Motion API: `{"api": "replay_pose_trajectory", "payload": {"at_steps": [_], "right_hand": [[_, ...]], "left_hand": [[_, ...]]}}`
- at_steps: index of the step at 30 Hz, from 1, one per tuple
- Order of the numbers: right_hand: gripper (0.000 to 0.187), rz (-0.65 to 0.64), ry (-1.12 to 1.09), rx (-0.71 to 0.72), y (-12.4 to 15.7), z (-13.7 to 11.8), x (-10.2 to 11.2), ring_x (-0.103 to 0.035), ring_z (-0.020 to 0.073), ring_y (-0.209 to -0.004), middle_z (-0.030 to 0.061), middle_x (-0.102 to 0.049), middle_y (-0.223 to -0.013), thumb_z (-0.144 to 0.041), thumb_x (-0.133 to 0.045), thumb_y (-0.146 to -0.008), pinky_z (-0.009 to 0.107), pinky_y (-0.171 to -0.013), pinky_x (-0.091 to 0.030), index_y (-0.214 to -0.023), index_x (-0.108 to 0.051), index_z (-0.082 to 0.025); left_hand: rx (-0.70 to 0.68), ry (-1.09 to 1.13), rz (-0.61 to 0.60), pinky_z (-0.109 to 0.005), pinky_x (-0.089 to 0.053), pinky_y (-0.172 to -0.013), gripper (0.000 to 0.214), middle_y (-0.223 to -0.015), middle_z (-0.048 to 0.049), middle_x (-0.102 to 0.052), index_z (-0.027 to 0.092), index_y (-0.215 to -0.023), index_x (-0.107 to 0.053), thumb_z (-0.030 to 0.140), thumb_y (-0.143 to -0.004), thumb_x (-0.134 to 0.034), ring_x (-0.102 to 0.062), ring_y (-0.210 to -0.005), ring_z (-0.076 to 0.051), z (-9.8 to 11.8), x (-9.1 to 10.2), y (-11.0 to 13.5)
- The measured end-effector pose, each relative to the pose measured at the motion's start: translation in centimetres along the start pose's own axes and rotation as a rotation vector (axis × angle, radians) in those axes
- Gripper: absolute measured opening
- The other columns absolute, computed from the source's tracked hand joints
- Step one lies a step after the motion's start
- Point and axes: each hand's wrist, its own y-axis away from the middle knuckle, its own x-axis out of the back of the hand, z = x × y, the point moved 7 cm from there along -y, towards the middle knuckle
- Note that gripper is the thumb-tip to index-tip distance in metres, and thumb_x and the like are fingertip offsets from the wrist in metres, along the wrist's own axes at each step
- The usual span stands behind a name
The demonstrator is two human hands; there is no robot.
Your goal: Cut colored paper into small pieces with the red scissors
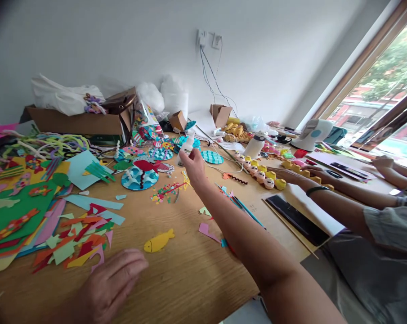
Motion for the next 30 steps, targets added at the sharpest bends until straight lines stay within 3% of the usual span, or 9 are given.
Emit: {"api": "replay_pose_trajectory", "payload": {"at_steps": [5, 8, 10, 12, 15, 19, 22, 26, 30], "right_hand": [[0.024, -0.305, -0.356, -0.040, 9.2, -3.2, 0.8, -0.057, 0.0113, -0.063, -0.0027, -0.053, -0.076, -0.039, -0.056, -0.078, 0.025, -0.058, -0.044, -0.091, -0.050, -0.020], [0.023, -0.428, -0.451, -0.107, 13.1, -3.3, 0.6, -0.057, 0.0112, -0.064, -0.0022, -0.054, -0.074, -0.038, -0.058, -0.078, 0.025, -0.060, -0.045, -0.091, -0.051, -0.020], [0.025, -0.515, -0.480, -0.158, 14.7, -2.8, 0.1, -0.058, 0.0121, -0.066, -0.0008, -0.057, -0.076, -0.039, -0.060, -0.078, 0.027, -0.063, -0.046, -0.093, -0.052, -0.021], [0.028, -0.554, -0.493, -0.171, 15.3, -2.4, -0.1, -0.059, 0.0137, -0.072, 0.0007, -0.059, -0.081, -0.040, -0.062, -0.076, 0.029, -0.068, -0.047, -0.095, -0.053, -0.022], [0.035, -0.478, -0.486, -0.113, 14.6, -2.0, 0.9, -0.059, 0.0159, -0.080, 0.0016, -0.060, -0.086, -0.043, -0.064, -0.073, 0.032, -0.074, -0.046, -0.099, -0.053, -0.023], [0.039, -0.295, -0.431, -0.030, 13.5, -1.9, 4.0, -0.056, 0.0177, -0.087, 0.0024, -0.060, -0.094, -0.041, -0.067, -0.070, 0.034, -0.081, -0.044, -0.103, -0.054, -0.025], [0.037, -0.275, -0.452, -0.079, 14.2, -1.5, 5.2, -0.055, 0.0181, -0.089, 0.0019, -0.060, -0.096, -0.036, -0.069, -0.068, 0.035, -0.083, -0.044, -0.101, -0.055, -0.026], [0.035, -0.467, -0.435, -0.162, 16.9, -1.0, 2.9, -0.057, 0.0168, -0.084, 0.0003, -0.061, -0.091, -0.029, -0.068, -0.069, 0.033, -0.077, -0.046, -0.100, -0.052, -0.027], [0.034, -0.603, -0.175, -0.024, 19.3, -2.4, 0.0, -0.057, 0.0177, -0.085, 0.0014, -0.060, -0.091, -0.023, -0.067, -0.069, 0.031, -0.074, -0.047, -0.100, -0.053, -0.024]], "left_hand": [[0.475, 0.223, 0.076, -0.024, -0.053, -0.074, 0.022, -0.092, -0.0036, -0.067, 0.022, -0.100, -0.061, 0.019, -0.081, -0.051, -0.064, -0.081, -0.015, -3.3, 1.8, -0.6], [0.817, 0.466, 0.140, -0.029, -0.054, -0.071, 0.029, -0.091, -0.0056, -0.066, 0.019, -0.103, -0.061, 0.031, -0.077, -0.055, -0.064, -0.082, -0.018, -4.8, 2.3, -0.8], [0.929, 0.561, 0.163, -0.030, -0.054, -0.071, 0.037, -0.093, -0.0060, -0.065, 0.017, -0.107, -0.059, 0.035, -0.075, -0.057, -0.062, -0.084, -0.018, -5.0, 2.4, -1.5], [0.954, 0.605, 0.155, -0.031, -0.053, -0.072, 0.041, -0.095, -0.0060, -0.063, 0.017, -0.110, -0.058, 0.035, -0.074, -0.057, -0.061, -0.086, -0.018, -5.0, 2.4, -2.4], [0.913, 0.608, 0.103, -0.034, -0.051, -0.077, 0.037, -0.097, -0.0059, -0.064, 0.016, -0.107, -0.060, 0.031, -0.074, -0.056, -0.060, -0.090, -0.018, -5.0, 1.6, -3.7], [0.894, 0.635, -0.009, -0.036, -0.051, -0.077, 0.031, -0.091, -0.0057, -0.065, 0.015, -0.100, -0.062, 0.027, -0.073, -0.056, -0.061, -0.086, -0.017, -4.9, -1.0, -3.9], [0.860, 0.708, -0.073, -0.036, -0.053, -0.074, 0.045, -0.102, -0.0097, -0.062, 0.015, -0.114, -0.055, 0.030, -0.071, -0.059, -0.061, -0.087, -0.018, -4.2, -3.0, -3.5], [0.749, 0.829, -0.036, -0.038, -0.052, -0.080, 0.058, -0.126, -0.0141, -0.051, 0.020, -0.127, -0.043, 0.035, -0.073, -0.060, -0.059, -0.100, -0.022, -2.5, -4.1, -3.9], [0.747, 0.891, 0.023, -0.039, -0.048, -0.089, 0.042, -0.111, -0.0091, -0.064, 0.019, -0.113, -0.055, 0.038, -0.075, -0.059, -0.059, -0.104, -0.024, -1.1, -3.8, -4.2]]}}
